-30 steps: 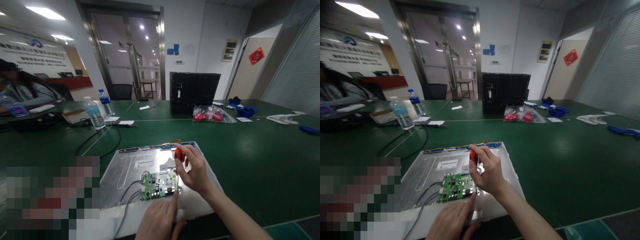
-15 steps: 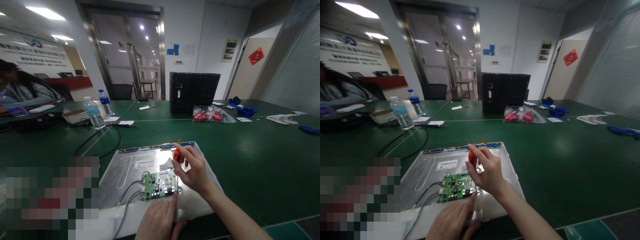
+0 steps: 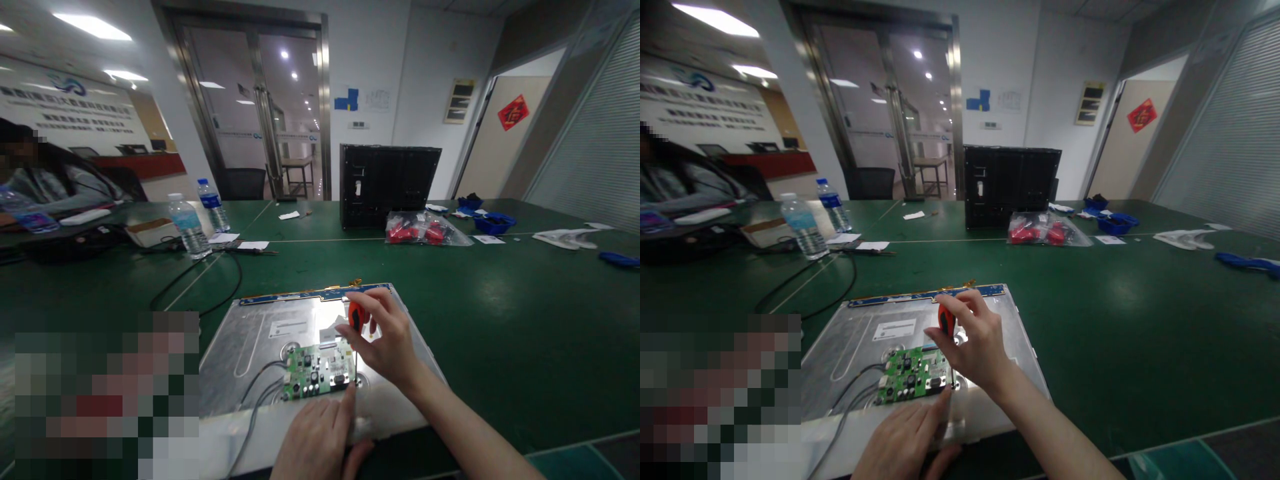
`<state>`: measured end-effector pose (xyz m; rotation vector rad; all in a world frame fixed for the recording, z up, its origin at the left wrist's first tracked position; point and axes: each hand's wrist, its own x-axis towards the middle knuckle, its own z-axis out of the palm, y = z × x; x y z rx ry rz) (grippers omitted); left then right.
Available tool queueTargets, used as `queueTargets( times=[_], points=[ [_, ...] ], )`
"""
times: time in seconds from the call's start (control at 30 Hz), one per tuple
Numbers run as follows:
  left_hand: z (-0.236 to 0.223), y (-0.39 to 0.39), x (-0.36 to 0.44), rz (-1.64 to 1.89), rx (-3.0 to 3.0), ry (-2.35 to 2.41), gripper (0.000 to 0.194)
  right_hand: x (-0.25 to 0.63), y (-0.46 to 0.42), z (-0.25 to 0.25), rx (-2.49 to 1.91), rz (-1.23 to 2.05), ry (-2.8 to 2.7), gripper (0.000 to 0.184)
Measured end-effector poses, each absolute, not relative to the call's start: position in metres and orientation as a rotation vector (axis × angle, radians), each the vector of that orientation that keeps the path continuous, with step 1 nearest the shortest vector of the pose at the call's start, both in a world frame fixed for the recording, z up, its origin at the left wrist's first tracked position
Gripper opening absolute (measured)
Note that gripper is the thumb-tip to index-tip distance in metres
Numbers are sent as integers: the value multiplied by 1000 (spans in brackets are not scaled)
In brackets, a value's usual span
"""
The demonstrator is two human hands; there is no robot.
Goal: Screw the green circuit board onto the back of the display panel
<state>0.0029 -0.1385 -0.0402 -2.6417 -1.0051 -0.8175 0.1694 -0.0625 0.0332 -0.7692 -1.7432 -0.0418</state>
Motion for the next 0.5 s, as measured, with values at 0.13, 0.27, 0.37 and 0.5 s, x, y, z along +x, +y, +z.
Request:
queueTargets(
  times=[0.13, 0.27, 0.37, 0.5],
  points=[
    [-41, -138, 3, -813, -2630, -1001, 41, 169, -63, 33, -779, -34, -1763, 35],
    [-39, -139, 5, -818, -2624, -1006, 42, 170, -65, 32, -781, -18, -1721, 35],
    [-37, -139, 6, -819, -2627, -1004, 42, 171, -65, 32, -779, -15, -1721, 29],
    [-36, -138, 5, -823, -2632, -1021, 40, 171, -65, 33, -766, -27, -1743, 24]
  ],
)
